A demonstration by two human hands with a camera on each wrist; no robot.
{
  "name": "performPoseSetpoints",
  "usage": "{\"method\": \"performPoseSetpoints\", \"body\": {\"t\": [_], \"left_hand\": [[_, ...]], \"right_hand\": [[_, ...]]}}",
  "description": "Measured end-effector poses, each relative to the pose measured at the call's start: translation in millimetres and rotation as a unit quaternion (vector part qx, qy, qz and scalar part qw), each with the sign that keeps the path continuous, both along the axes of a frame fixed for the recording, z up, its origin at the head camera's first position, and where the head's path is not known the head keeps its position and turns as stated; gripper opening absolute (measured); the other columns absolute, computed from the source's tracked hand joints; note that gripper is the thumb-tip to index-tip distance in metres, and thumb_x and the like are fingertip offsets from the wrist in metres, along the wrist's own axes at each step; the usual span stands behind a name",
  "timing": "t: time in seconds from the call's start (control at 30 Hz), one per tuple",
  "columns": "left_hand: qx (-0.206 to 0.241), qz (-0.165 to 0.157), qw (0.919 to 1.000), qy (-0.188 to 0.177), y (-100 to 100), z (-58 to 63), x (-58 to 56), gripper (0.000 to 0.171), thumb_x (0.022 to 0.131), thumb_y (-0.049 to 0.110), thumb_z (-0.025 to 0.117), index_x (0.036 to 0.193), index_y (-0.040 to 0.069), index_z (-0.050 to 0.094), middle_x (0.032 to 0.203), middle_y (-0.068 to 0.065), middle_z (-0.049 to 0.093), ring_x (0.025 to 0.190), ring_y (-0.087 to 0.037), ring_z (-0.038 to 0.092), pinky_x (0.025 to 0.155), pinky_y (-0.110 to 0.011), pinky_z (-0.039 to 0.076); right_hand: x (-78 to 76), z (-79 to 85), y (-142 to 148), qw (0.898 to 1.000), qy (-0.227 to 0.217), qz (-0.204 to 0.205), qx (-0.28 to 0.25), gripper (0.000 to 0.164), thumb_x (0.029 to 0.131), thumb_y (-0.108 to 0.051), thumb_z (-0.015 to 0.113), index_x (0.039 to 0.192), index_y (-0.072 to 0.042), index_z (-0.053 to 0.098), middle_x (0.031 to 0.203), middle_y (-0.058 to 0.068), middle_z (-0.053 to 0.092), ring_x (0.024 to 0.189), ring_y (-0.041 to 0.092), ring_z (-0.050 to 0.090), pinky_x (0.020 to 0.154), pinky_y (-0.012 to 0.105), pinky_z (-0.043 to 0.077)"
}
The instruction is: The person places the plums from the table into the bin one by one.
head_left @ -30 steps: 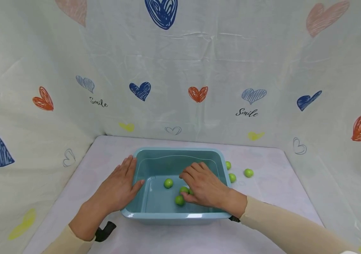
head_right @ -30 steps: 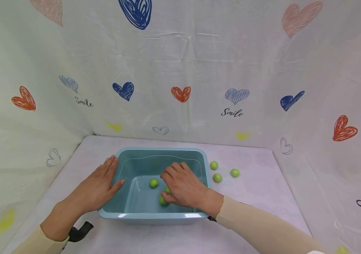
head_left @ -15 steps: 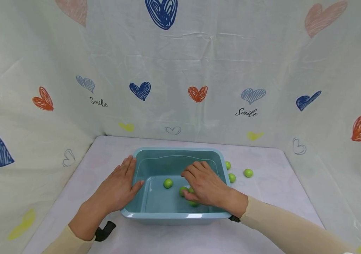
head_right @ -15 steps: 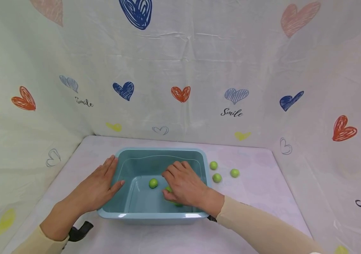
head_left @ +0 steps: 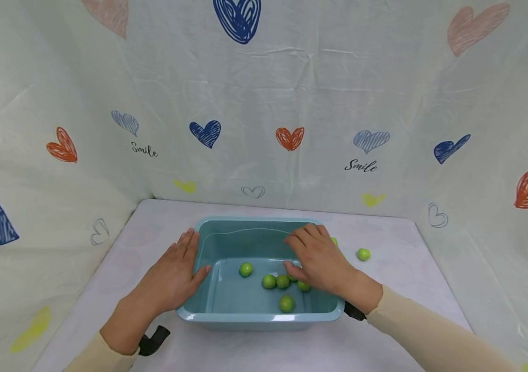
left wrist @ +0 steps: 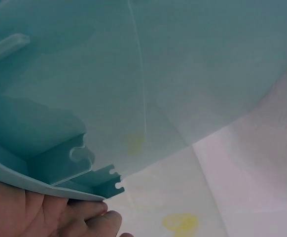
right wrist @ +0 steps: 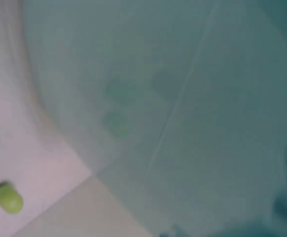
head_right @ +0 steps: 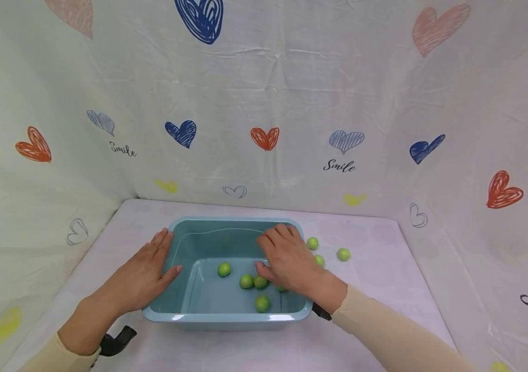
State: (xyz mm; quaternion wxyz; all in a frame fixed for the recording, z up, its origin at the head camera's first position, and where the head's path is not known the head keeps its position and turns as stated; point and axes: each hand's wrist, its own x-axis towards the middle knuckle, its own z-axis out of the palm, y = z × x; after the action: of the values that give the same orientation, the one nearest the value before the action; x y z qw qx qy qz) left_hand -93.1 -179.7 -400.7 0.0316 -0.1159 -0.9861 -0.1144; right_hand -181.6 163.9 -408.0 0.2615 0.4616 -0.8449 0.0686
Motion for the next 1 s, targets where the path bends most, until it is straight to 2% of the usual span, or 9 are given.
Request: {"method": "performPoseSetpoints", "body": {"t": [0.33,0.47,0.7,1.0], "left_hand": [[-0.001,0.002,1.0000,0.000,-0.8,-0.5,0.7,0.082,0.105,0.036,0.062,0.159,-0.015,0.028,0.168,-0.033,0.027,0.156,-0.049,0.029,0.123,-0.064,0.033],[-0.001,0.005,1.0000,0.000,-0.6,-0.2,1.4,0.081,0.105,0.036,0.062,0.159,-0.015,0.029,0.168,-0.033,0.027,0.156,-0.049,0.030,0.123,-0.063,0.033],[-0.004,0.009,1.0000,0.002,0.5,0.8,1.9,0.081,0.105,0.035,0.063,0.159,-0.014,0.030,0.167,-0.033,0.029,0.155,-0.049,0.032,0.123,-0.063,0.034],[-0.026,0.005,0.9995,0.016,-0.2,1.1,2.0,0.077,0.107,0.036,0.060,0.158,-0.015,0.032,0.166,-0.033,0.032,0.155,-0.050,0.032,0.123,-0.065,0.033]], "right_hand": [[-28.4,24.7,53.1,0.996,0.041,-0.064,-0.049,0.037,0.091,-0.031,0.070,0.110,0.000,0.068,0.106,0.016,0.068,0.098,0.038,0.059,0.081,0.050,0.044],[-41.2,24.5,80.3,0.992,0.042,-0.102,-0.060,0.039,0.091,-0.031,0.069,0.112,0.002,0.066,0.105,0.019,0.067,0.099,0.041,0.057,0.081,0.053,0.043],[-57.5,1.3,124.6,0.982,0.018,-0.186,-0.037,0.039,0.091,-0.028,0.069,0.115,0.003,0.065,0.108,0.020,0.067,0.103,0.041,0.055,0.089,0.058,0.045],[-69.4,-32.5,163.2,0.970,0.010,-0.243,0.001,0.043,0.087,-0.025,0.075,0.114,0.006,0.064,0.107,0.024,0.066,0.102,0.044,0.055,0.087,0.059,0.046]]}}
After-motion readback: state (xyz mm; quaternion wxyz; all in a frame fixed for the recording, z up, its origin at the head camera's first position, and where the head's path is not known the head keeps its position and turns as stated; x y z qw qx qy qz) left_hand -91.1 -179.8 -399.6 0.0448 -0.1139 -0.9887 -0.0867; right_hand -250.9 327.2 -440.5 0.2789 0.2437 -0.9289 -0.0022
